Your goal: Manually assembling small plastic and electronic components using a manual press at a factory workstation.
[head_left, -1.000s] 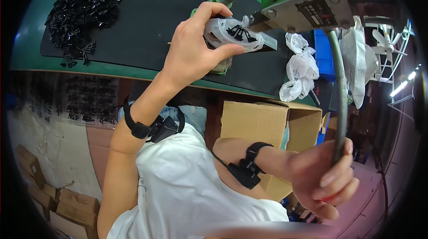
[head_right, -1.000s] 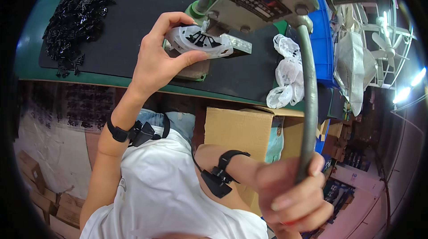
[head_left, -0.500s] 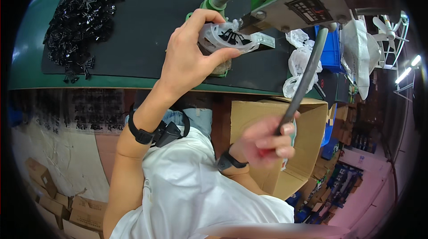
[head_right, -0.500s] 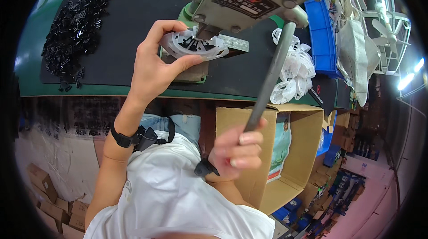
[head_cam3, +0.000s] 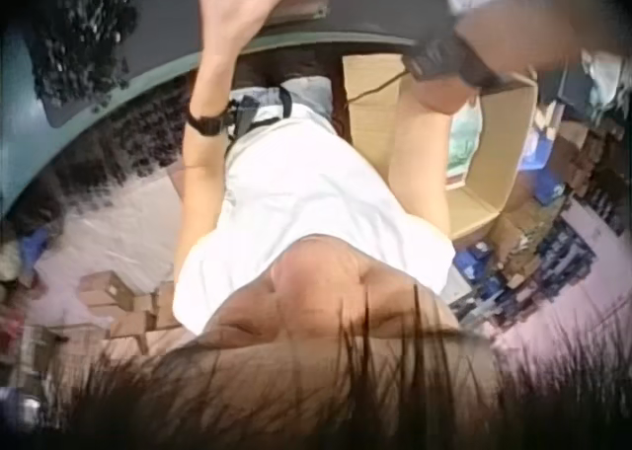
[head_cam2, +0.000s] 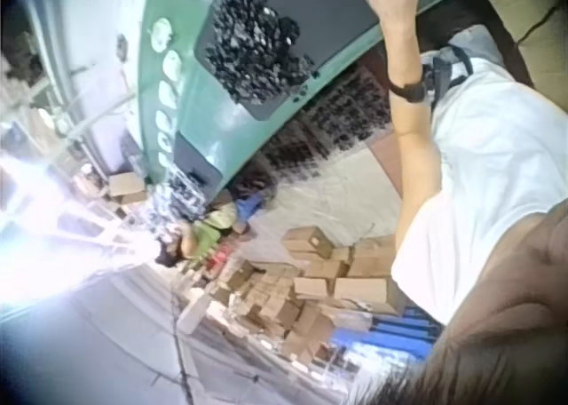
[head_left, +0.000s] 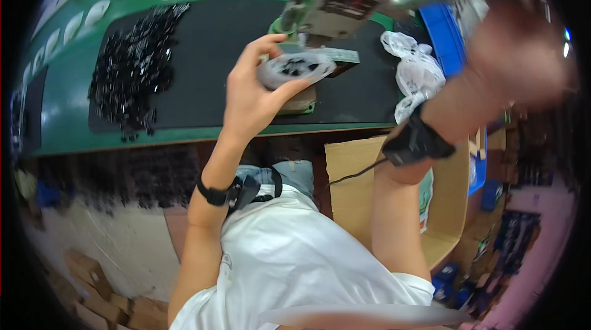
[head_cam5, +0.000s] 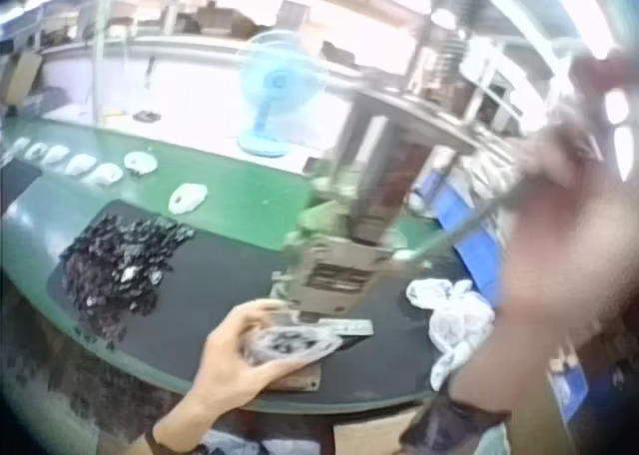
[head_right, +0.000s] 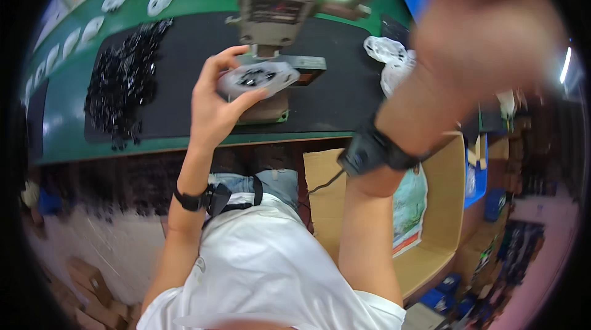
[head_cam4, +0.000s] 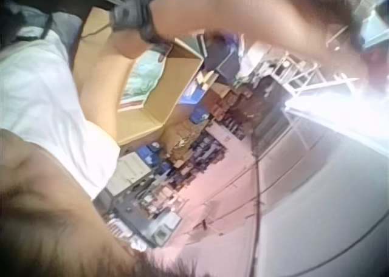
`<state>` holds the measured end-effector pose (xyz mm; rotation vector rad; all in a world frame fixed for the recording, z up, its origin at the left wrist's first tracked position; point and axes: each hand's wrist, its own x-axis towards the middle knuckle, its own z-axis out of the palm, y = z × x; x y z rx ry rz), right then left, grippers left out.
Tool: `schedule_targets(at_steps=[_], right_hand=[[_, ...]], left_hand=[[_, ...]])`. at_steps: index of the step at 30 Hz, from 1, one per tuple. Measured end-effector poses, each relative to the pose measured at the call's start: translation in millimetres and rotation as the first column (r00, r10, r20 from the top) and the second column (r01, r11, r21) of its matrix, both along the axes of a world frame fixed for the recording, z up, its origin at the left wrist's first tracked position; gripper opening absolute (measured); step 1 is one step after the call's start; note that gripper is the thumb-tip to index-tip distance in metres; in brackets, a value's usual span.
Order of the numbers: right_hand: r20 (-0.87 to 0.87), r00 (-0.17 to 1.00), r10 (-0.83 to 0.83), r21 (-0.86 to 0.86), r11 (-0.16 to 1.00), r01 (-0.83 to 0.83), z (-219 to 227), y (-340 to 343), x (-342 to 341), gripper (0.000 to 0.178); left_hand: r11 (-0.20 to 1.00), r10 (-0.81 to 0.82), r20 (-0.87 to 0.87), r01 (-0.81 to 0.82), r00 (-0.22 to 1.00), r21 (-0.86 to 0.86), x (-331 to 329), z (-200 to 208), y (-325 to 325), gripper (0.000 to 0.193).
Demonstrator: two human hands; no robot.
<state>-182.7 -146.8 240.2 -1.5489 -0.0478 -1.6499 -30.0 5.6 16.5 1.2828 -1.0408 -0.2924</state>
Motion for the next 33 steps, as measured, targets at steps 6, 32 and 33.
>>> schedule_targets(at_steps=[6,32,33], right_hand=[[-0.326,0.895,-0.303,-0.463,0.877,0.128,-55.2,-77.5,-15.3,0.038],[-0.619,0.383,-0.686,-0.375,0.687,0.623,-108.6,-82.0,-121.3,0.020],[-0.651,0.529,-0.545,-0.195,0.793,0.577,-101.4,-64.3,-122.8,0.022]], left_hand=[[0.985,-0.171,-0.248,0.173,0.954,-0.013,65.8,-0.5,67.5,0.041],[0.991,-0.066,-0.010,0.066,0.998,0.120,106.8,25.7,-22.0,0.032],[0.989,-0.147,-0.040,0.148,0.988,0.027,78.3,37.8,-6.7,0.027]])
